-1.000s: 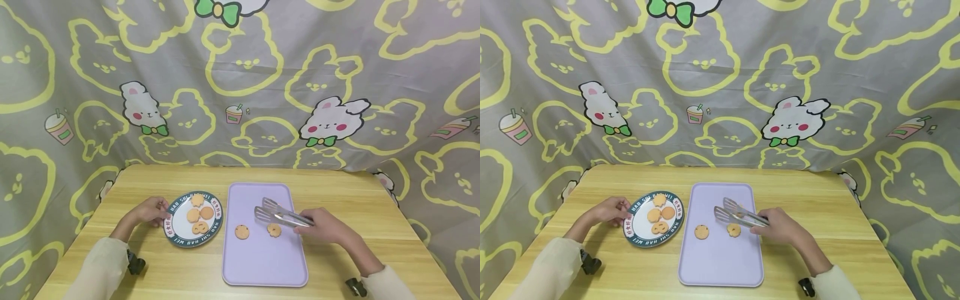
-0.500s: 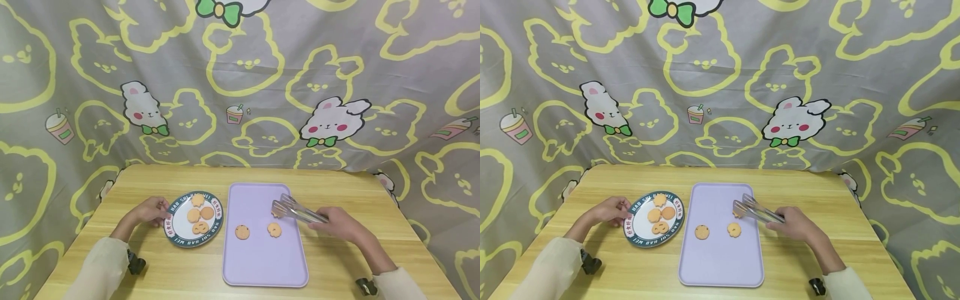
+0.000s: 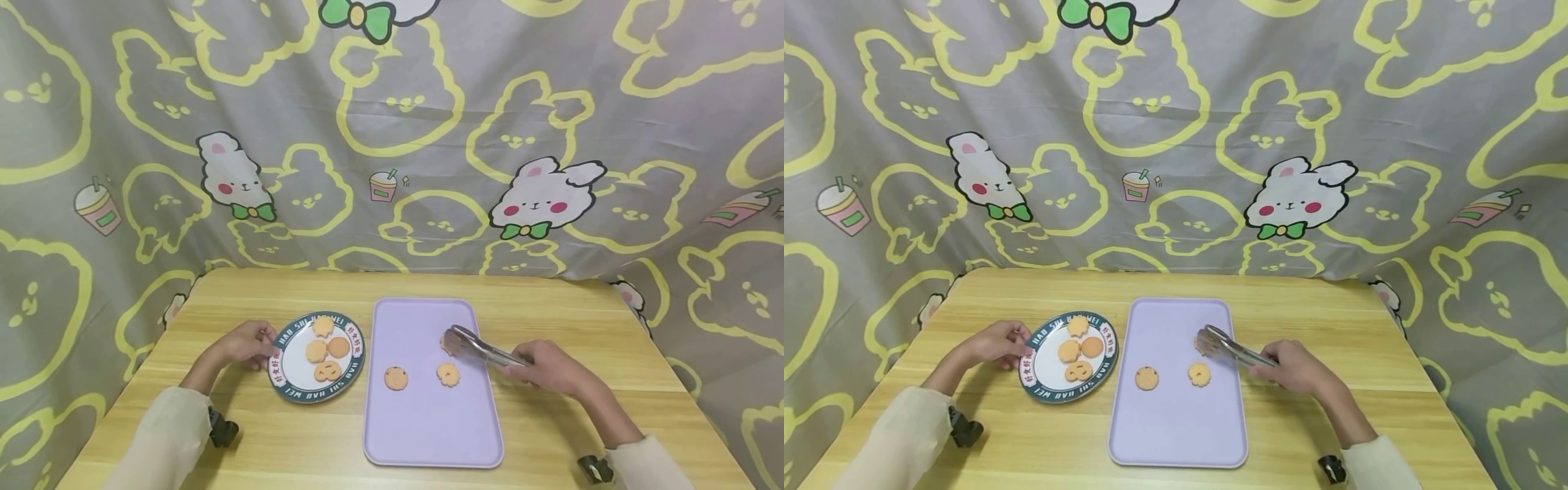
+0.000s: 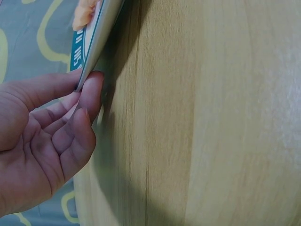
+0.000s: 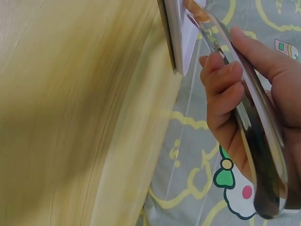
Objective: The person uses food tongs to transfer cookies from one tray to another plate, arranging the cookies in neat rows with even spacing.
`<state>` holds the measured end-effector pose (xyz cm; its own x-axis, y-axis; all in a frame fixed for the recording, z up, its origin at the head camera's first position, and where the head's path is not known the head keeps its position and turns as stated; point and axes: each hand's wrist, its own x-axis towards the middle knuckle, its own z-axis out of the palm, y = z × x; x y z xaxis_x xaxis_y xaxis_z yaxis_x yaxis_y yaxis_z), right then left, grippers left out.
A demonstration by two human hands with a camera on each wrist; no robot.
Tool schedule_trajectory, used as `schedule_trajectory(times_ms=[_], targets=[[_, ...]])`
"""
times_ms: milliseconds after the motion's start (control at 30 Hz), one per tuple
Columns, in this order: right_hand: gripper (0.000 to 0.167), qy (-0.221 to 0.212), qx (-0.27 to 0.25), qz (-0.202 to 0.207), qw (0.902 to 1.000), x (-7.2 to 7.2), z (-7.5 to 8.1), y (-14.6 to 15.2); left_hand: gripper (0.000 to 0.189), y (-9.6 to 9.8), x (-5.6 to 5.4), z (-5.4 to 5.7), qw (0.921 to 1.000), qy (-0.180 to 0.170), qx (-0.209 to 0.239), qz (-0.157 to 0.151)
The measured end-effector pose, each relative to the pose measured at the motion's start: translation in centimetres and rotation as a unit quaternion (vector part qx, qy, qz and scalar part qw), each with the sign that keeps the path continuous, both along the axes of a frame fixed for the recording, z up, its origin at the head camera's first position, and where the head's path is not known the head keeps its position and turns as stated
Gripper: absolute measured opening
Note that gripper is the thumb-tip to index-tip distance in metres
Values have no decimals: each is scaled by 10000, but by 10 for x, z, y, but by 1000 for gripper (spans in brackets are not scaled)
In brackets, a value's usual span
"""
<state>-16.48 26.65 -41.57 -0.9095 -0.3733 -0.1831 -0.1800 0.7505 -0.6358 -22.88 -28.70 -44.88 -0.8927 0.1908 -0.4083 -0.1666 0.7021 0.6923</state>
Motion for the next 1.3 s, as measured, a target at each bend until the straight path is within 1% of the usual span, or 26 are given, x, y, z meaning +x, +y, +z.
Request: schedule_trajectory(times_ms=[267, 400, 533, 700, 767, 800, 933, 967, 1033, 1067, 1133, 1267, 1300], targets=[[25, 116, 82, 42, 9999, -4, 3, -2, 29, 0, -1, -1, 10000, -9, 27, -8], [26, 205, 17, 122, 9997, -10, 9, -9, 29, -1, -1, 0, 10000, -10, 6, 3], [28, 209, -16, 189, 9996, -20, 16, -24, 29, -1, -1, 0, 10000, -22, 6, 11], [28, 151, -46, 224, 9996, -38, 23, -50, 29, 0, -2, 1, 10000, -32, 33, 32], [27, 156, -31, 260, 9995, -46, 25, -62, 30, 0, -2, 0, 10000, -28, 67, -40], [26, 162, -26, 277, 9995, -50, 26, -68, 29, 0, -2, 0, 9999, -44, 92, -26], [25, 168, 15, 438, 9989, -64, 29, -97, 28, -1, -2, -1, 9999, -56, 119, -58], [26, 165, 6, 483, 9987, -67, 30, -105, 28, -1, -3, -1, 9999, -62, 113, -21], [28, 161, -38, 603, 9980, -72, 32, -121, 27, -1, -3, -1, 9999, -53, 95, 5], [28, 149, -63, 663, 9977, -75, 32, -129, 27, -1, -3, -1, 9999, -20, 77, -71], [28, 79, -136, 767, 9969, -78, 33, -144, 27, -1, -3, -1, 9999, -8, 76, -72], [25, -112, -248, 903, 9955, -83, 30, -171, 27, -1, -3, -1, 9999, 2, 78, -108], [26, -148, -257, 947, 9951, -83, 29, -178, 27, -1, -3, -1, 10000, -17, 77, -58]])
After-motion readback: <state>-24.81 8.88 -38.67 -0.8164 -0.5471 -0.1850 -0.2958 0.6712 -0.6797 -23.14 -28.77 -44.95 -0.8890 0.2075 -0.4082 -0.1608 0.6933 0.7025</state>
